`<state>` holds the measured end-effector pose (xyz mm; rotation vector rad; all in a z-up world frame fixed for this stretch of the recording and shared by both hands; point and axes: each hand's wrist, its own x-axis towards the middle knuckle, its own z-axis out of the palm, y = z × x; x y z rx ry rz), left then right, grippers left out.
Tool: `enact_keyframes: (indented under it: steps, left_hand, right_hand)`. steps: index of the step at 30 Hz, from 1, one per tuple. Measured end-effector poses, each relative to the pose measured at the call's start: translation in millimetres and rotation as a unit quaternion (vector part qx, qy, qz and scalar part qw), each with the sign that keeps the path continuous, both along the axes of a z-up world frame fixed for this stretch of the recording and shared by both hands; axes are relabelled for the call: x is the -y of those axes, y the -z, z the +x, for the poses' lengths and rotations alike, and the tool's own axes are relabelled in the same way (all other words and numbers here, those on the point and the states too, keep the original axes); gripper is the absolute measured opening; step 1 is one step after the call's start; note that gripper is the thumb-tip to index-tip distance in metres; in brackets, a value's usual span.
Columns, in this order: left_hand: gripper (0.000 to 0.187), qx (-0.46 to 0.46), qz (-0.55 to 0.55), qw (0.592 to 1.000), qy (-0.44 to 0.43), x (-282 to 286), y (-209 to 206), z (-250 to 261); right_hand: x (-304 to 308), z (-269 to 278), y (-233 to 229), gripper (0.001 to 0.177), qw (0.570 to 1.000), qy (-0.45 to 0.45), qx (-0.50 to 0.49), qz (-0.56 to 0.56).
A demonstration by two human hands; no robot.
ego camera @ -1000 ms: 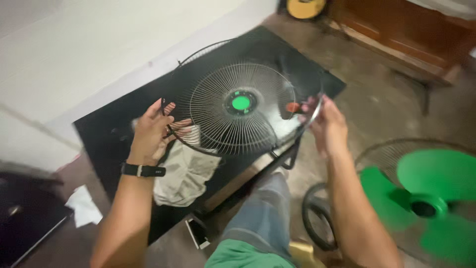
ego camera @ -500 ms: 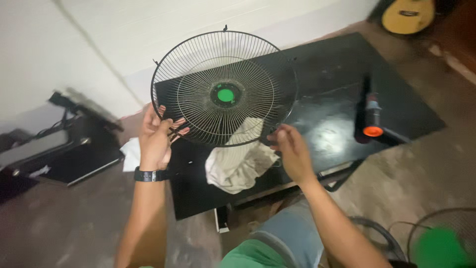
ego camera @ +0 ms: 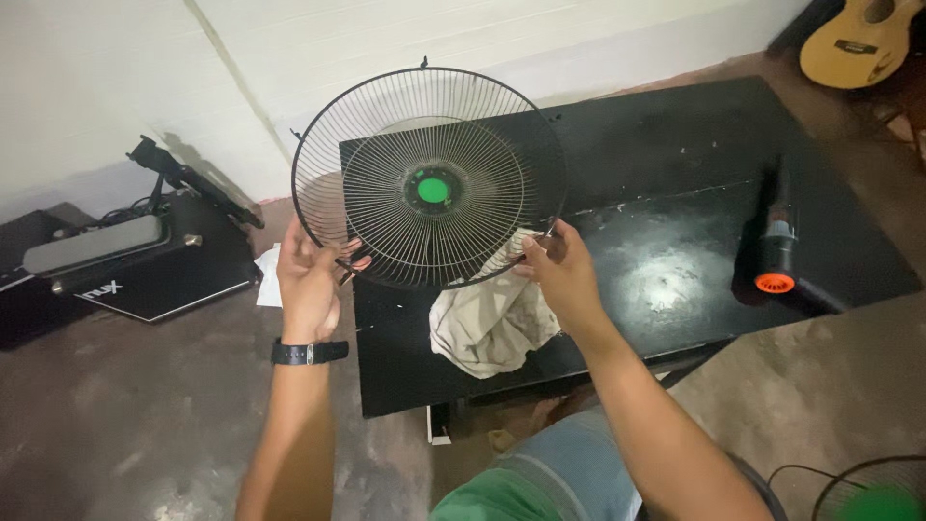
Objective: The person disassembles a green electric fan by removing the front grille, then the fan blades, and finally the rear grille. The components are placed on a nearby table. The person does not reassemble the fan within the clip.
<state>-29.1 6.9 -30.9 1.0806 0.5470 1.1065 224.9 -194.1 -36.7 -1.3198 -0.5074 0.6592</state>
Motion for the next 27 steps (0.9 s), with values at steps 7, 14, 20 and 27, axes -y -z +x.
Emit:
enact_keyframes:
  steps: [7, 14, 20, 27]
  left_hand:
    - [0.063, -0.010, -0.034, 0.999, -0.042, 1, 14, -1]
    - [0.063, 0.013, -0.007, 0.999, -0.031, -1, 21, -5]
    - [0.066, -0.036, 0.005, 0.997, -0.068, -8, 32, -1]
    - [0.063, -0.038, 0.019, 0.997, -0.070, -12, 46, -2]
  right_hand:
    - [-14, 8, -7, 0.064, 0.998, -0.003, 0.029, -0.061]
    - [-26, 3, -7, 0.073, 0.995, 0.014, 0.031, -0.095]
    - [-21, 4, -10, 0.077, 0.993, -0.003, 0.026, -0.113]
    - [0, 16, -19, 0.072, 0.992, -0.021, 0.078, -0.100]
